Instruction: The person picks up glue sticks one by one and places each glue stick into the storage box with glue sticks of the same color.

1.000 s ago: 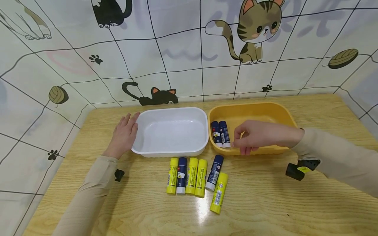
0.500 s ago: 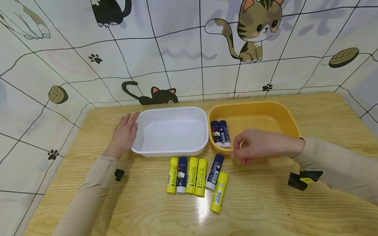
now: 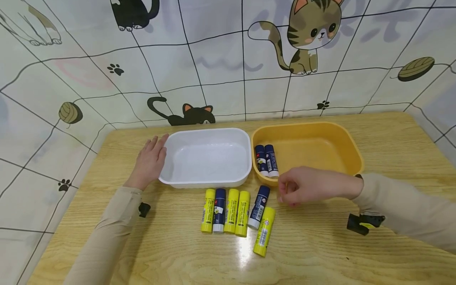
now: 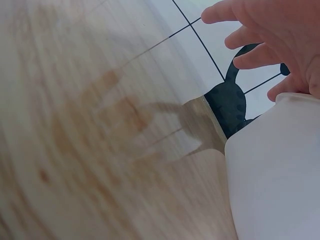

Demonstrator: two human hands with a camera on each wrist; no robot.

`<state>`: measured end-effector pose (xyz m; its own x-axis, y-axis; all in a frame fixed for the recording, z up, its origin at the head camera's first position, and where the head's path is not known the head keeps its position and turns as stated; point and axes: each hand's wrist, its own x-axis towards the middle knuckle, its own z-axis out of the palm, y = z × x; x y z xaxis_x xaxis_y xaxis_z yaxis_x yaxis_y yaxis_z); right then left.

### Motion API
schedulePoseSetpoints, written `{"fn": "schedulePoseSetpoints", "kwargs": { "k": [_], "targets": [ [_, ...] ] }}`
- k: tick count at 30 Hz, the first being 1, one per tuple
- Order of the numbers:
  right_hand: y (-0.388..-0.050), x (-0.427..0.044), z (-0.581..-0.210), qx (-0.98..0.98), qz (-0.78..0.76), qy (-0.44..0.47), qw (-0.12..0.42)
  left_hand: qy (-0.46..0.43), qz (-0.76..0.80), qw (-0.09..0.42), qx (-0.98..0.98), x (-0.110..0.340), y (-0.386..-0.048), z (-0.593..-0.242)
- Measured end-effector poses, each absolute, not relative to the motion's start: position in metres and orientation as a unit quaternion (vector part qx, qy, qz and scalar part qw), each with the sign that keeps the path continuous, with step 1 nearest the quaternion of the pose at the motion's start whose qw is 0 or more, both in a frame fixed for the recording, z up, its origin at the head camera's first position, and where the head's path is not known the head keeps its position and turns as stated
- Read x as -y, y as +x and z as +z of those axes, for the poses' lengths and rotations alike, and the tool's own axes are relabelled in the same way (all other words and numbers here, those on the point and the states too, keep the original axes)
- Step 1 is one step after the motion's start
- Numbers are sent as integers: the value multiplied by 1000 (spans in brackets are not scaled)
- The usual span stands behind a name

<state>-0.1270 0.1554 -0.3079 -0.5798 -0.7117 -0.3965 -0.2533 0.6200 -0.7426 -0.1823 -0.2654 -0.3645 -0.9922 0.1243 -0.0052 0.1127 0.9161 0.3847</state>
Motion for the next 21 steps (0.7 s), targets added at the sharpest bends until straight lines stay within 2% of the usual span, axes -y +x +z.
{"fn": "schedulePoseSetpoints", "kwargs": {
  "k": [6, 13, 21],
  "targets": [
    [-123, -153, -317, -809, -321, -358, 339, 57, 197, 23, -979, 265, -183, -363],
    [-118, -144, -321, -809, -312, -387, 313, 54, 195, 19, -979, 266, -183, -363],
    [-110, -132, -325, -841, -222, -420, 259, 52, 195, 19, -979, 266, -184, -366]
  ]
}}
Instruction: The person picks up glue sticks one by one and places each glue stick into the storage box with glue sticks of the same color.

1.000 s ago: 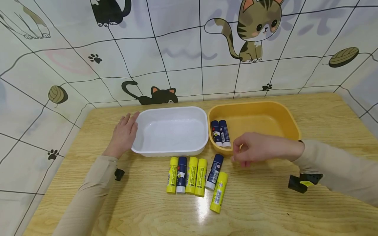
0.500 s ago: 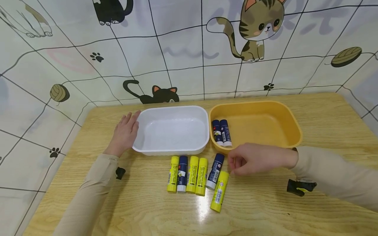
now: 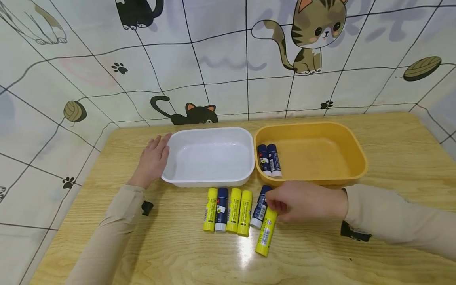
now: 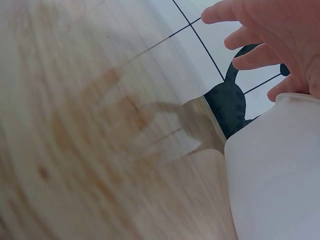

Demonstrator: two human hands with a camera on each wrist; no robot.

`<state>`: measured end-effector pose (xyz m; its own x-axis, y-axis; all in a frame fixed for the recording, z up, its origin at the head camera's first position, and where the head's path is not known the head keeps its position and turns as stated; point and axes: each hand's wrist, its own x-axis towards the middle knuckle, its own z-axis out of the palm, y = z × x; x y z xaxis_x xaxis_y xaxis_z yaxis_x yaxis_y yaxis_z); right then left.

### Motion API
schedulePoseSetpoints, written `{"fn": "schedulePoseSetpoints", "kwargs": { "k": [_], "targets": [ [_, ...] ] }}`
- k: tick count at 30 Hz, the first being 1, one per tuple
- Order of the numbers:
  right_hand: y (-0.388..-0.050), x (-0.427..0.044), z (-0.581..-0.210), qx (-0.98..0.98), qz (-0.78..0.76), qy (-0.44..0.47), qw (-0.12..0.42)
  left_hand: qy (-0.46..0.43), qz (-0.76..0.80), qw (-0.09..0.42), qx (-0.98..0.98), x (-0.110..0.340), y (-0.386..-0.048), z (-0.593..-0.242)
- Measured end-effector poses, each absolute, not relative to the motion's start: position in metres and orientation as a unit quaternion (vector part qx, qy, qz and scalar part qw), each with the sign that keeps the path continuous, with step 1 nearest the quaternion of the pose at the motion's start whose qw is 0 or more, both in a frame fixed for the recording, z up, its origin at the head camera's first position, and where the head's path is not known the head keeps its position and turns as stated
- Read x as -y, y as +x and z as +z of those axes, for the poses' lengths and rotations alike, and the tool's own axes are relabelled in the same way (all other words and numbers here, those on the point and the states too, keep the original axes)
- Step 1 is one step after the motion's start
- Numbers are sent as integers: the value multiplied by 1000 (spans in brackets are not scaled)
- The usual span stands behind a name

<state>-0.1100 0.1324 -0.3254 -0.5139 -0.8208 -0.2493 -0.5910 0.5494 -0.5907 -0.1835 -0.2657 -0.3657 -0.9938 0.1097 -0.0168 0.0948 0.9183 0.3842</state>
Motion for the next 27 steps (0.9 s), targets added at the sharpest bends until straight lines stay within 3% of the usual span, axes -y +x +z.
{"fn": "schedulePoseSetpoints", "kwargs": {
  "k": [27],
  "targets": [
    [-83, -106, -337, -806, -33, -584, 90, 57, 208, 10, -976, 266, -185, -366]
  ]
}}
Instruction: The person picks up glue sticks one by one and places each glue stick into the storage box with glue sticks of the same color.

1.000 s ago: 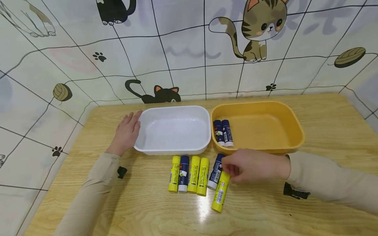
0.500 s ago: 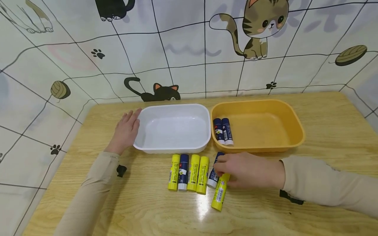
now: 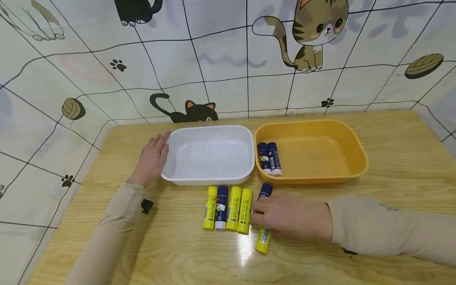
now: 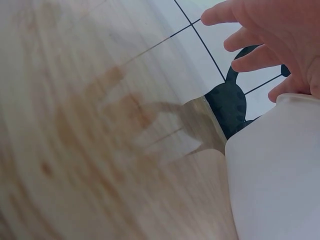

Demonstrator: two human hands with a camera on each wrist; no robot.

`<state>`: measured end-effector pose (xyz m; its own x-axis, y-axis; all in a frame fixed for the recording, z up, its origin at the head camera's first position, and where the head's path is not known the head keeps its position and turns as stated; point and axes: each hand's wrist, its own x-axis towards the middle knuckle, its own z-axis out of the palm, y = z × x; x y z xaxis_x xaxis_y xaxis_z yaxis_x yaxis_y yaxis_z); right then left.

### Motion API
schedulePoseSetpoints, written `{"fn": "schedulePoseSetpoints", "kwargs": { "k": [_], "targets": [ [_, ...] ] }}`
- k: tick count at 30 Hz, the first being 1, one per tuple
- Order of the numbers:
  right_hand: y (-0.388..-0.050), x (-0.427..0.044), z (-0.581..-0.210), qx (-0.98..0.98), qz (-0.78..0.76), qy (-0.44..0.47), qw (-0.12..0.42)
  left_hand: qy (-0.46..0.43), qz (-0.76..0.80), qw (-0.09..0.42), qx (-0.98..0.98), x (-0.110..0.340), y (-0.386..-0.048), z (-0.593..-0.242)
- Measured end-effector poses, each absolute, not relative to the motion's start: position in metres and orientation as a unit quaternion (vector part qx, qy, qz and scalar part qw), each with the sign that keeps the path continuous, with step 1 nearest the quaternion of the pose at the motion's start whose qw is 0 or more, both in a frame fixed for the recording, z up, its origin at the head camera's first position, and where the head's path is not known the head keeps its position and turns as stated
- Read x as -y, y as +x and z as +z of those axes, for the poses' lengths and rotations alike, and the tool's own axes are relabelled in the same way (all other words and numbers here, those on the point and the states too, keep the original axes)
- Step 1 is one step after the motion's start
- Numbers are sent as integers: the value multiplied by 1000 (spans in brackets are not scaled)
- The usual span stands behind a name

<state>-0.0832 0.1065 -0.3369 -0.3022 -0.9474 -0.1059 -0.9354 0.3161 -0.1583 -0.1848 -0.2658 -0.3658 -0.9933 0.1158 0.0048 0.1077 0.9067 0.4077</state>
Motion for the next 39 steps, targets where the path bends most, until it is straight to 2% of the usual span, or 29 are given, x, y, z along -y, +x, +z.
{"fn": "schedulePoseSetpoints", "kwargs": {
  "k": [18, 31, 35, 39],
  "targets": [
    [-74, -106, -349, -768, 32, -640, 8, 59, 215, 10, -975, 267, -186, -367],
    [-75, -109, -360, -743, 63, -659, -97, 57, 216, 15, -975, 266, -185, -366],
    [-74, -112, -361, -737, 71, -664, -101, 58, 215, 12, -975, 267, -185, -368],
    [-75, -114, -361, -735, 76, -668, -83, 60, 217, 9, -974, 266, -185, -368]
  ]
}}
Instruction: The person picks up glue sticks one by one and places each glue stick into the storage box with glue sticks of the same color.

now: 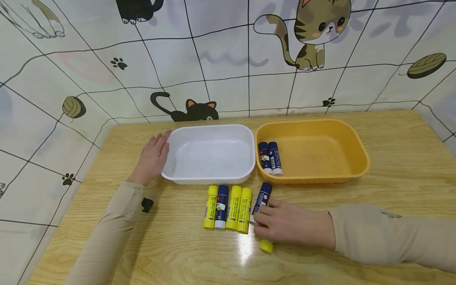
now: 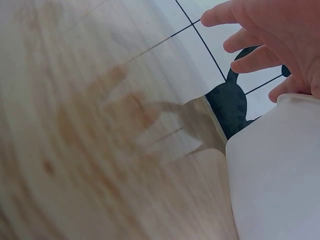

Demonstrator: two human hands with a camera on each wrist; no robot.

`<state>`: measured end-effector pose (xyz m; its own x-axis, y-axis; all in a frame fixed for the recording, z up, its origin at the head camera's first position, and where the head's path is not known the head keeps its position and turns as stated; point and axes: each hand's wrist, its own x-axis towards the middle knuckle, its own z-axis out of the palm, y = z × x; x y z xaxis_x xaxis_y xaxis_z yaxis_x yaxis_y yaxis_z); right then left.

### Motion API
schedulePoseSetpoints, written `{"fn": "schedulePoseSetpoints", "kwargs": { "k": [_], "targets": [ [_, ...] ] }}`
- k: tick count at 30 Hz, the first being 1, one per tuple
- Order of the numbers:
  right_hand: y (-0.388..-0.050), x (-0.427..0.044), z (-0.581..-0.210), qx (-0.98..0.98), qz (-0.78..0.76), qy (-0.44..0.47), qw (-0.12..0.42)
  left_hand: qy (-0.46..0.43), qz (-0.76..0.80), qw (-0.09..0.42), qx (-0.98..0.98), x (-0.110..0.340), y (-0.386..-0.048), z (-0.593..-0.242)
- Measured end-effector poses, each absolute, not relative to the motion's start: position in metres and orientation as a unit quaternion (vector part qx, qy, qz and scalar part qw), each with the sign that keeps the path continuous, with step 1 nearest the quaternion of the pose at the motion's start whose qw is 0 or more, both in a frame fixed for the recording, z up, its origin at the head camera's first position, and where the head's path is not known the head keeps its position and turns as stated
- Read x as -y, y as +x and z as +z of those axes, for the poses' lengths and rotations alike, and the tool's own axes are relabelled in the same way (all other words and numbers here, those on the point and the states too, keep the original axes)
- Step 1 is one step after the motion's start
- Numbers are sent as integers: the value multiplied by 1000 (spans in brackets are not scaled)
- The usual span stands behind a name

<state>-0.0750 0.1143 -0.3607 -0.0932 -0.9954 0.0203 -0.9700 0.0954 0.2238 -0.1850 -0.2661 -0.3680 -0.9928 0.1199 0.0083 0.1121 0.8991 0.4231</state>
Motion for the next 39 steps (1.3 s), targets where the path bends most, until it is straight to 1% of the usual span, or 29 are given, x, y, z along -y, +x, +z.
{"fn": "schedulePoseSetpoints", "kwargs": {
  "k": [3, 12, 20, 30, 39],
  "targets": [
    [-75, -116, -359, 734, -75, 670, 83, 60, 217, 8, -974, 266, -184, -368],
    [-79, -114, -346, 722, -54, 678, 126, 60, 214, 13, -975, 267, -184, -368],
    [-81, -111, -330, 726, -52, 676, 114, 58, 208, 17, -976, 267, -185, -369],
    [-84, -110, -309, 721, -64, 676, 139, 59, 212, 15, -975, 266, -183, -370],
    [-90, -108, -288, 717, -95, 678, 132, 53, 213, 20, -975, 266, -184, -368]
  ]
}}
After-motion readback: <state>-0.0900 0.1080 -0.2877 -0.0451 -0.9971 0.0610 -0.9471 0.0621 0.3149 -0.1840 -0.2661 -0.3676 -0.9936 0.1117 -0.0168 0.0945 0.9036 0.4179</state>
